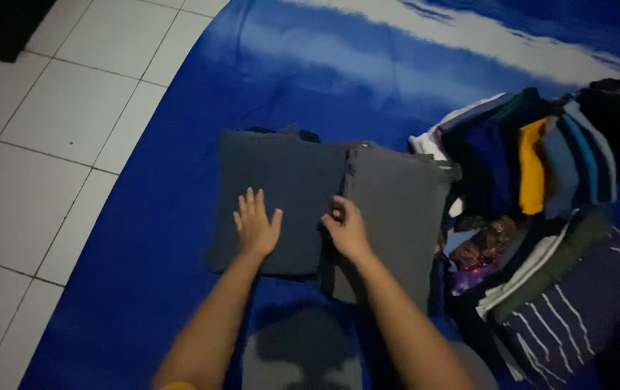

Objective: Folding and stacking several items of clothing including t-shirts and towels on a bed.

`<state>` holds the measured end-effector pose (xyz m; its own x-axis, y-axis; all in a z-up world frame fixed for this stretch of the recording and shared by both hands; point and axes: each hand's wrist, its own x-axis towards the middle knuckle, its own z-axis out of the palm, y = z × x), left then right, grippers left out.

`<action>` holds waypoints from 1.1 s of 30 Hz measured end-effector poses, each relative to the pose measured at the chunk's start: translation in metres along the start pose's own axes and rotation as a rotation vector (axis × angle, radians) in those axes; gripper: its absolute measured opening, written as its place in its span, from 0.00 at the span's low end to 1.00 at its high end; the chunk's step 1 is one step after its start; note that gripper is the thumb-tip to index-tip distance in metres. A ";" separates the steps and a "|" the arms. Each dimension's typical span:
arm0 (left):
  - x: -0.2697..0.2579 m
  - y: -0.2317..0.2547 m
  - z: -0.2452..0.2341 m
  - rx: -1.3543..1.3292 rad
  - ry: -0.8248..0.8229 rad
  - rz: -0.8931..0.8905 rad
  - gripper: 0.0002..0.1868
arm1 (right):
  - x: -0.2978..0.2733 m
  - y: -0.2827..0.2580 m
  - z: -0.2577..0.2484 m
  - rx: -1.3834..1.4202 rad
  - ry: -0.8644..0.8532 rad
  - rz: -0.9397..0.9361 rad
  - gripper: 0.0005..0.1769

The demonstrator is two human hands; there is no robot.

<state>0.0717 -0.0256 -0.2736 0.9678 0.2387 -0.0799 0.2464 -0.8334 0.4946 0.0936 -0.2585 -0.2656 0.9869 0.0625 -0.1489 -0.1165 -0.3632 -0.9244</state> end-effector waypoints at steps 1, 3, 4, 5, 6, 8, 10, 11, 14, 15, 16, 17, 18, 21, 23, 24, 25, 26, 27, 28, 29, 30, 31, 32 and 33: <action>-0.006 -0.002 0.004 -0.001 -0.003 -0.010 0.41 | 0.008 0.001 0.007 -0.002 -0.009 0.004 0.32; -0.017 -0.005 0.012 0.069 0.081 0.082 0.41 | 0.025 0.002 0.020 -0.192 0.083 0.000 0.40; -0.017 -0.003 0.007 0.068 0.079 0.073 0.41 | 0.034 0.002 0.026 -0.194 0.075 0.002 0.40; -0.018 -0.001 0.004 0.028 0.082 0.086 0.41 | 0.042 0.005 0.032 -0.232 0.112 0.028 0.43; -0.020 0.000 0.000 -0.012 0.085 0.098 0.40 | 0.049 0.007 0.038 -0.271 0.149 0.054 0.46; -0.017 -0.011 0.008 -0.080 0.127 0.110 0.39 | 0.058 -0.005 0.043 -0.309 0.156 0.110 0.46; -0.006 -0.019 0.006 -0.146 0.175 0.129 0.37 | 0.069 -0.020 0.045 -0.344 0.170 0.160 0.47; 0.002 -0.022 0.002 -0.186 0.170 0.017 0.36 | 0.074 -0.027 0.045 -0.371 0.213 0.180 0.45; 0.043 -0.048 0.007 -0.219 0.282 -0.152 0.35 | 0.091 -0.026 0.046 -0.380 0.290 0.219 0.36; 0.058 -0.059 0.013 -0.213 0.407 -0.204 0.37 | 0.097 -0.021 0.045 -0.360 0.329 0.230 0.30; 0.071 -0.064 0.007 -0.215 0.403 -0.208 0.37 | 0.094 -0.023 0.046 -0.364 0.327 0.233 0.30; 0.085 -0.069 0.000 -0.250 0.343 -0.293 0.35 | 0.094 -0.025 0.046 -0.343 0.337 0.223 0.22; 0.099 -0.074 -0.007 -0.283 0.283 -0.378 0.33 | 0.094 -0.028 0.047 -0.323 0.347 0.212 0.15; 0.115 -0.079 -0.016 -0.408 0.237 -0.400 0.23 | 0.094 -0.047 0.045 -0.281 0.370 0.120 0.12; 0.123 -0.087 -0.011 -0.461 0.285 -0.380 0.17 | 0.090 -0.078 0.041 -0.209 0.358 0.153 0.12; 0.125 -0.091 -0.007 -0.514 0.334 -0.358 0.11 | 0.086 -0.092 0.039 -0.136 0.348 0.183 0.12; 0.130 -0.097 -0.002 -0.513 0.332 -0.361 0.11 | 0.087 -0.099 0.037 -0.138 0.346 0.186 0.12; 0.134 -0.104 0.004 -0.619 0.373 -0.359 0.10 | 0.088 -0.106 0.035 0.067 0.280 0.256 0.11; 0.138 -0.110 0.009 -0.724 0.415 -0.356 0.10 | 0.088 -0.114 0.034 0.272 0.213 0.324 0.10; 0.135 -0.109 0.004 -0.723 0.415 -0.359 0.10 | 0.094 -0.097 0.030 0.272 0.210 0.327 0.10; 0.132 -0.107 0.000 -0.837 0.424 -0.350 0.09 | 0.099 -0.080 0.025 0.605 0.071 0.299 0.08; 0.129 -0.105 -0.005 -0.951 0.433 -0.340 0.09 | 0.103 -0.064 0.021 0.935 -0.073 0.266 0.07; 0.129 -0.109 -0.004 -0.951 0.434 -0.341 0.09 | 0.105 -0.061 0.023 0.935 -0.075 0.266 0.07; 0.128 -0.113 -0.003 -0.986 0.376 -0.377 0.09 | 0.107 -0.058 0.025 1.110 -0.130 0.268 0.08; 0.128 -0.116 -0.003 -1.020 0.318 -0.410 0.09 | 0.109 -0.056 0.027 1.285 -0.188 0.267 0.10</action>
<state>0.1666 0.1032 -0.3392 0.7316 0.6355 -0.2469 0.2439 0.0943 0.9652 0.2047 -0.2061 -0.2396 0.8989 0.2917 -0.3270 -0.4284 0.7418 -0.5160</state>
